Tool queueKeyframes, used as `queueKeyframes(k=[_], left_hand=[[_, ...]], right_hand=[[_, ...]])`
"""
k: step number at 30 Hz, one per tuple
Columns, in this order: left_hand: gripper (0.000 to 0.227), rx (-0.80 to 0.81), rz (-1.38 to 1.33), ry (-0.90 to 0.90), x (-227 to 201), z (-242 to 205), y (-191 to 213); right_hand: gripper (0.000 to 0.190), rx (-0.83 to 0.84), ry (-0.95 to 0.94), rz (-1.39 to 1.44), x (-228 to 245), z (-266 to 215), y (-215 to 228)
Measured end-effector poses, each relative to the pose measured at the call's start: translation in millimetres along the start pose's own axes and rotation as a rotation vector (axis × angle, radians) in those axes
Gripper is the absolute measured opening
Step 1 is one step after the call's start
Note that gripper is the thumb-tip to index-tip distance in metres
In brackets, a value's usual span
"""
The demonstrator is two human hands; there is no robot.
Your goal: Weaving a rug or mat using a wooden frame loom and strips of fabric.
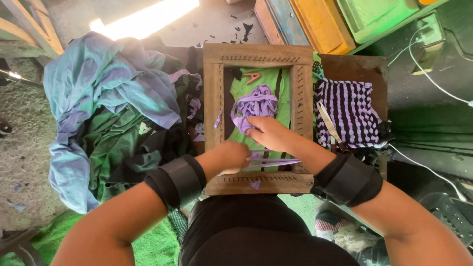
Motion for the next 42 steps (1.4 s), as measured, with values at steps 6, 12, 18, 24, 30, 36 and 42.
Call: queueKeyframes(k=[6,12,18,24,30,36,42], left_hand=[[0.057,-0.359,-1.073,-0.040,21.7,11.5,15.7],[0.046,-0.375,-1.591,-0.242,47.2,8.9,4.7],[0.028,-0.322,-1.246,-0.067,86.2,-13.6,-6.8],[0.022,-0.214,-1.344,-0.007,89.9,-17.0,-30.8],[0.019,-0.280,-1.520,0.124,92.7,-20.1,-43.1],[0.027,-0.334,-1.400,0.298,77.6,-47.3,-31.9],[0.023,-0.465,-0.854,0.380,98.9,-22.8,-52.0]], right_hand=[[0.011,-0.015,0.160,0.407,-5.1,20.7,-2.4],[0.022,0.030,0.262,0.666,26.3,17.1,4.1],[0.063,-0.253,0.368,0.384,55.5,10.2,19.2],[0.020,-0.071,0.197,-0.447,25.0,19.4,-6.8],[0.018,0.059,0.188,-0.678,8.7,36.1,-40.1],[0.024,-0.110,0.322,-0.902,37.6,42.6,-47.9],[0.022,-0.011,0.222,-1.037,23.2,56.5,-54.3]])
Point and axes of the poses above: each hand's wrist, its own z-axis towards the middle knuckle, its own y-axis out of the back of the hand, x = y × z, the point moved 4 cm from there along z, towards the middle knuckle, and after that the axes turned 12 degrees about x, right-handed, at the moved point
